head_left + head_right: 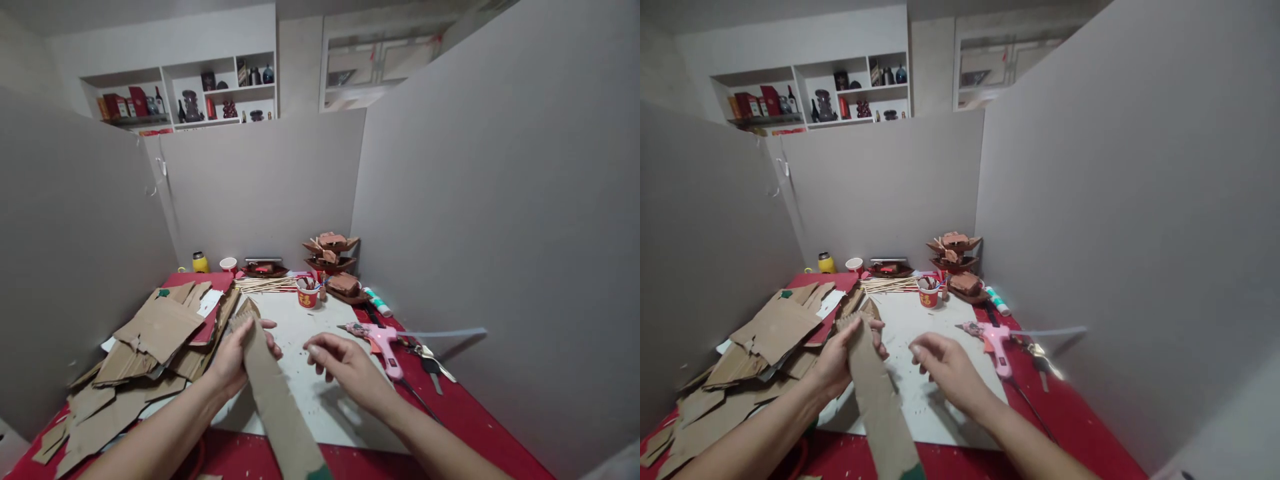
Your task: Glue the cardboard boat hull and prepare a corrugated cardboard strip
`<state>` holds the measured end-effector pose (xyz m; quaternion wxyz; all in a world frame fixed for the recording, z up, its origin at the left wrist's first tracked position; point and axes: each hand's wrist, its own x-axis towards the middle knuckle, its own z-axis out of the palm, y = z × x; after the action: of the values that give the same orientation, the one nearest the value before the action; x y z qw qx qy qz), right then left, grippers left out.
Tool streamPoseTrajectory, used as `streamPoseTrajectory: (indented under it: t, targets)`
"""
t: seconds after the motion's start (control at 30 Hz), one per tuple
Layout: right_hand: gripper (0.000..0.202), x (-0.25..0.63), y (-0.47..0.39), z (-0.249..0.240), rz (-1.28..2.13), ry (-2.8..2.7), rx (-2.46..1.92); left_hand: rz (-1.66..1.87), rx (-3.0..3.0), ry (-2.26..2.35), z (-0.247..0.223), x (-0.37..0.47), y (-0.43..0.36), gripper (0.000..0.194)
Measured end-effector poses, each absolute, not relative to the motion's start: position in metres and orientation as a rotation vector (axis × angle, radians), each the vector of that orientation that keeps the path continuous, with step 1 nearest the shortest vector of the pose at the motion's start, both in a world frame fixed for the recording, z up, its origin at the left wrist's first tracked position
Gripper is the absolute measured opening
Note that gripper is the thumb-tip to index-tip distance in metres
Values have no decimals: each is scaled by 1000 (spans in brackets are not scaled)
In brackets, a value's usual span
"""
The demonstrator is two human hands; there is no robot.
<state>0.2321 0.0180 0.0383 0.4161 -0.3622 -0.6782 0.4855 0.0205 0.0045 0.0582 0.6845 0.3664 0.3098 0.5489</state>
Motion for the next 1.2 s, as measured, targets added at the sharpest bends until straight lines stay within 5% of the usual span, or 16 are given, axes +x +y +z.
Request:
streamPoseTrajectory:
  t: [0.23, 0.43, 0.63, 0.87, 1.2]
  targets:
    - [32, 208, 28, 85, 1348, -1753, -861, 1205, 698, 795, 31, 14, 12, 21]
    - [28, 160, 71, 78, 1383, -1816, -886, 1202, 696, 883, 22, 31, 0, 24]
    - [32, 137, 95, 78, 1590, -1839, -737, 1292, 735, 956, 38, 24, -1, 35]
    - [21, 126, 92, 113, 1444, -1579, -560, 1435, 784, 1054, 73, 4, 6, 34]
    - [28, 125, 67, 120, 1904, -1536, -365, 1470, 1307, 1311, 102, -3, 6, 23]
